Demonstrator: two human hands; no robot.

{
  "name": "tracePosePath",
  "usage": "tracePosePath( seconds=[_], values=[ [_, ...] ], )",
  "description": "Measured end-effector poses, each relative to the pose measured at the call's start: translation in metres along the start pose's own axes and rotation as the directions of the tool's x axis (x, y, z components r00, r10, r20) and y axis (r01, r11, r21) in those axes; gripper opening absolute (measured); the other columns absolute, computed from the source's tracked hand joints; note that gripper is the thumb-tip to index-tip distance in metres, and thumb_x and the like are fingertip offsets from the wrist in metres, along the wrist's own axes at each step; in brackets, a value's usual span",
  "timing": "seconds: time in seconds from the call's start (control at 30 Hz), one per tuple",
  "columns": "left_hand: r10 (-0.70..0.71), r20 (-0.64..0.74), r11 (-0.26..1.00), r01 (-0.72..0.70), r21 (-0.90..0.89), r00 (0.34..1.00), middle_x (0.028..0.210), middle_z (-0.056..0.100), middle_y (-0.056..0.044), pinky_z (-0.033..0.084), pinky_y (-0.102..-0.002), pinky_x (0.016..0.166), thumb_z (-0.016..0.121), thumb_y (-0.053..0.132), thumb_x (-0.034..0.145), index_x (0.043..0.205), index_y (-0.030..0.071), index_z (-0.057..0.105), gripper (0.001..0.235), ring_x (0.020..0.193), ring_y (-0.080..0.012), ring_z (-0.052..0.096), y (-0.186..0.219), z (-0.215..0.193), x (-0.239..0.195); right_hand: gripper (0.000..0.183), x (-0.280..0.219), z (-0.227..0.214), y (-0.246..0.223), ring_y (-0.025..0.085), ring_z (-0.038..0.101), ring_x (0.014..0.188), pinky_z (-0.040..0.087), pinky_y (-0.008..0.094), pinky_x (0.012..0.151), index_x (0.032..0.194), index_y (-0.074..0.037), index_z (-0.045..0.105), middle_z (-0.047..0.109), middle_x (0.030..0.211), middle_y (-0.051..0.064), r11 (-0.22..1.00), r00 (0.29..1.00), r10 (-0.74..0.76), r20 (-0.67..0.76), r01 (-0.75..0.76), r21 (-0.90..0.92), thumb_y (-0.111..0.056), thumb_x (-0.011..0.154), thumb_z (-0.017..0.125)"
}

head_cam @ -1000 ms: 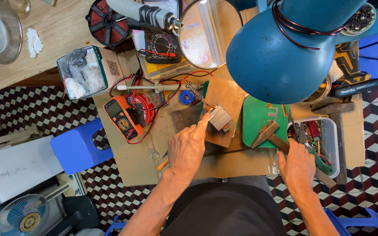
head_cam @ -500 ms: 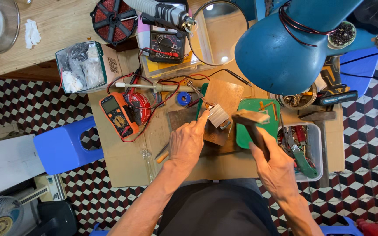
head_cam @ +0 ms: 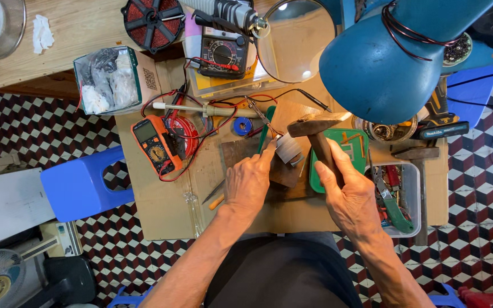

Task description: The person repeatedly taps a small rectangular electrical component with a hammer while holding it on a wooden block. They rotate the component and continue tapping different sides, occasionally inspecting it between strikes.

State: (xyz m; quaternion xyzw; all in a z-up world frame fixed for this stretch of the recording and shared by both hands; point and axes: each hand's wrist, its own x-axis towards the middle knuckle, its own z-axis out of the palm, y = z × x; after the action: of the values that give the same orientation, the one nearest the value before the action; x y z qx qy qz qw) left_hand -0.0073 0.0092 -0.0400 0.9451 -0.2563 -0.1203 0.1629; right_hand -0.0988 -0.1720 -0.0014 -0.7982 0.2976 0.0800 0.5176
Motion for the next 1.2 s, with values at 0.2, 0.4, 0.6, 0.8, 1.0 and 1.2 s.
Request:
tracePosePath(
  seconds=[0.2, 0.4, 0.6, 0.8, 1.0, 1.2],
  values=[
    [-0.016, 0.056, 1.000, 0.015, 0.023, 0.998, 0.086, 0.074, -0.012, 0.056, -0.051, 0.064, 0.058, 0.001, 0.090, 0.139, 0.016, 0.061, 0.051, 0.077, -0.0355, 0.073, 0.003, -0.002, 0.002, 0.049, 0.007, -0.006, -0.007, 0.019, 0.068, 0.081, 0.054, 0.035, 0.073, 0.147, -0.016, 0.054, 0.073, 0.097, 0.017, 0.993, 0.993, -0.104, 0.053, 0.106, -0.047, -0.026, 0.100, 0.062],
    [-0.036, 0.071, 0.999, 0.034, 0.030, 0.997, 0.090, 0.075, -0.012, 0.056, -0.051, 0.065, 0.057, 0.002, 0.091, 0.139, 0.018, 0.060, 0.050, 0.079, -0.0363, 0.073, 0.002, -0.001, 0.003, 0.049, 0.006, -0.003, -0.009, 0.017, 0.067, 0.072, 0.053, 0.033, 0.068, 0.146, -0.014, 0.054, 0.073, 0.092, 0.016, 0.996, 0.997, -0.077, 0.031, 0.078, -0.036, -0.025, 0.098, 0.062],
    [-0.054, 0.083, 0.998, 0.051, 0.045, 0.995, 0.089, 0.075, -0.011, 0.056, -0.052, 0.065, 0.057, 0.004, 0.092, 0.137, 0.020, 0.061, 0.048, 0.079, -0.0370, 0.073, 0.001, 0.002, 0.003, 0.048, 0.009, 0.001, -0.002, 0.021, 0.065, 0.075, 0.054, 0.034, 0.071, 0.144, -0.011, 0.056, 0.073, 0.092, 0.016, 0.997, 0.996, -0.082, 0.024, 0.082, 0.007, -0.025, 0.098, 0.062],
    [-0.046, 0.108, 0.997, 0.040, 0.060, 0.993, 0.088, 0.075, -0.012, 0.056, -0.053, 0.066, 0.057, 0.004, 0.090, 0.138, 0.021, 0.060, 0.051, 0.078, -0.0375, 0.073, 0.002, 0.003, 0.006, 0.046, 0.007, -0.001, 0.002, 0.019, 0.068, 0.085, 0.053, 0.033, 0.076, 0.143, -0.009, 0.056, 0.072, 0.100, 0.018, 0.992, 0.990, -0.120, 0.069, 0.117, 0.046, -0.024, 0.100, 0.062],
    [-0.044, 0.098, 0.998, 0.039, 0.048, 0.994, 0.086, 0.075, -0.012, 0.055, -0.054, 0.064, 0.058, 0.005, 0.091, 0.137, 0.022, 0.062, 0.049, 0.077, -0.0383, 0.072, 0.000, 0.003, 0.005, 0.045, 0.002, 0.004, 0.015, 0.019, 0.067, 0.078, 0.054, 0.032, 0.074, 0.142, -0.012, 0.058, 0.073, 0.094, 0.015, 0.997, 0.996, -0.072, 0.060, 0.070, 0.042, -0.024, 0.098, 0.063],
    [-0.013, 0.056, 0.999, 0.010, 0.052, 0.998, 0.087, 0.075, -0.012, 0.055, -0.052, 0.063, 0.058, 0.007, 0.091, 0.136, 0.019, 0.062, 0.047, 0.076, -0.0377, 0.073, -0.003, 0.003, 0.002, 0.048, -0.054, -0.016, 0.079, 0.025, 0.070, 0.089, 0.055, 0.037, 0.076, 0.141, -0.016, 0.060, 0.069, 0.106, 0.013, 0.932, 0.939, -0.286, -0.191, 0.227, -0.283, -0.017, 0.093, 0.066]
  ],
)
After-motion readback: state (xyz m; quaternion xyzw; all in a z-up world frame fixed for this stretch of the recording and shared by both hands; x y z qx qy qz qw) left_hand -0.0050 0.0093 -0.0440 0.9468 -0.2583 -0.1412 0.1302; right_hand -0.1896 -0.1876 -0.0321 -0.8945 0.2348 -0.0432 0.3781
